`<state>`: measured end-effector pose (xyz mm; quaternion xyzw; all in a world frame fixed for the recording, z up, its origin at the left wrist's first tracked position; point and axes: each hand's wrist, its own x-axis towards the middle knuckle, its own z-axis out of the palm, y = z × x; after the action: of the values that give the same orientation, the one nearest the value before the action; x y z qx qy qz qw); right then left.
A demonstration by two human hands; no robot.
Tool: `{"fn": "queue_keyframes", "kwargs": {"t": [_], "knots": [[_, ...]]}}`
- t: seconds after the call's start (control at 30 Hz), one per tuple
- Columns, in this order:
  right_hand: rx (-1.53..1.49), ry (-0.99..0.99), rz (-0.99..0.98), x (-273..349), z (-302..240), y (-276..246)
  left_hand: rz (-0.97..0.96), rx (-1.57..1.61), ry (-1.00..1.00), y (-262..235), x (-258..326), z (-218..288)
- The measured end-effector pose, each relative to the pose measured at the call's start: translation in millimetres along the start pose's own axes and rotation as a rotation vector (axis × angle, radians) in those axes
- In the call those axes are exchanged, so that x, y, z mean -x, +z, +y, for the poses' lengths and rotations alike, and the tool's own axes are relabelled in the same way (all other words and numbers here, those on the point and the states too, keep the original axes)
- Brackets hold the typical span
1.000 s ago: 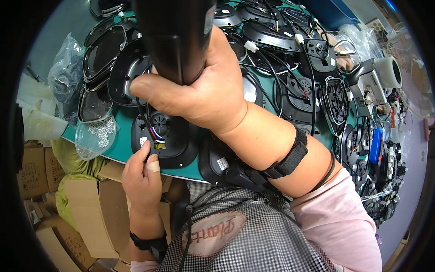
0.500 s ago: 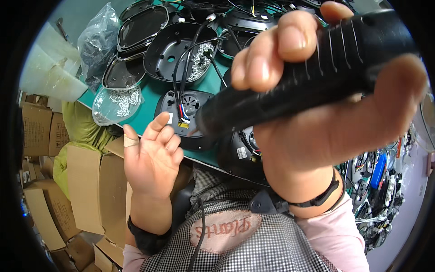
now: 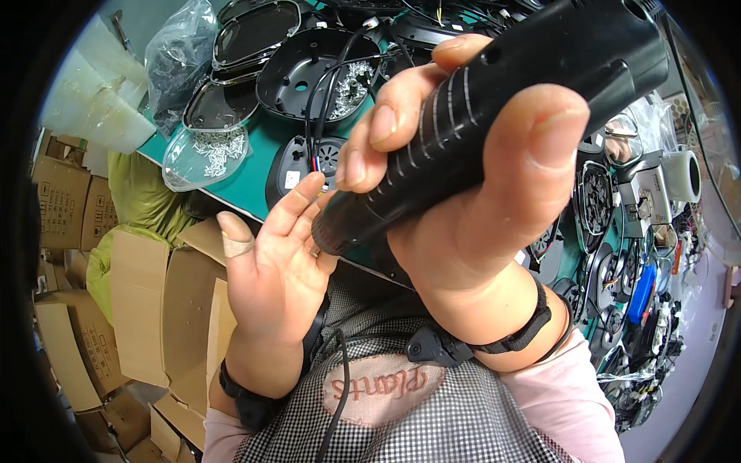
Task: Assembling plastic component housings by inserting wires and using an electric screwdriver to secure screws.
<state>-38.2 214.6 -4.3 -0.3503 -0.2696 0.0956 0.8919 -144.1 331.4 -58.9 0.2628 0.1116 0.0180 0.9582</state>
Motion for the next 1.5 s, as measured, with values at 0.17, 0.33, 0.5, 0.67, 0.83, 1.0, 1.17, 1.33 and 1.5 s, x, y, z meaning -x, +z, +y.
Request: {"fn": "queue_keyframes", "kwargs": {"t": [0.17,0.33,0.5,0.67,0.83,1.0,1.17,1.33,1.5], "knots": [[-0.035,-0.044,0.023,-3.3,-6.3,2.7,-0.062,-0.358,-0.054,-26.3,7.1,-3.1],[-0.023,-0.062,0.046,-4.2,-6.4,3.3,0.177,-0.218,-0.025,-25.9,11.2,-8.9],[-0.001,-0.068,0.049,-6.9,-5.7,4.4,0.145,-0.385,0.024,-22.9,14.0,-5.9],[-0.062,-0.036,0.035,-13.2,-6.9,7.5,0.019,-1.028,0.434,-24.4,14.5,-3.6],[-0.094,0.008,-0.005,-22.5,-2.3,12.6,-0.046,-1.328,0.767,-20.0,3.8,12.2],[0.026,-0.064,-0.042,-37.0,-4.9,17.3,0.107,-1.435,0.809,-29.4,-20.1,40.6],[0.086,-0.096,-0.088,-62.4,13.2,12.8,0.039,-1.894,0.706,-59.1,-39.9,38.2],[0.181,-0.107,-0.123,-73.8,42.8,23.3,0.12,-1.93,0.736,-59.6,-30.6,25.0],[0.472,-0.149,-0.169,-79.3,66.2,17.3,0.128,-1.97,0.658,-48.7,-17.6,17.9]]}}
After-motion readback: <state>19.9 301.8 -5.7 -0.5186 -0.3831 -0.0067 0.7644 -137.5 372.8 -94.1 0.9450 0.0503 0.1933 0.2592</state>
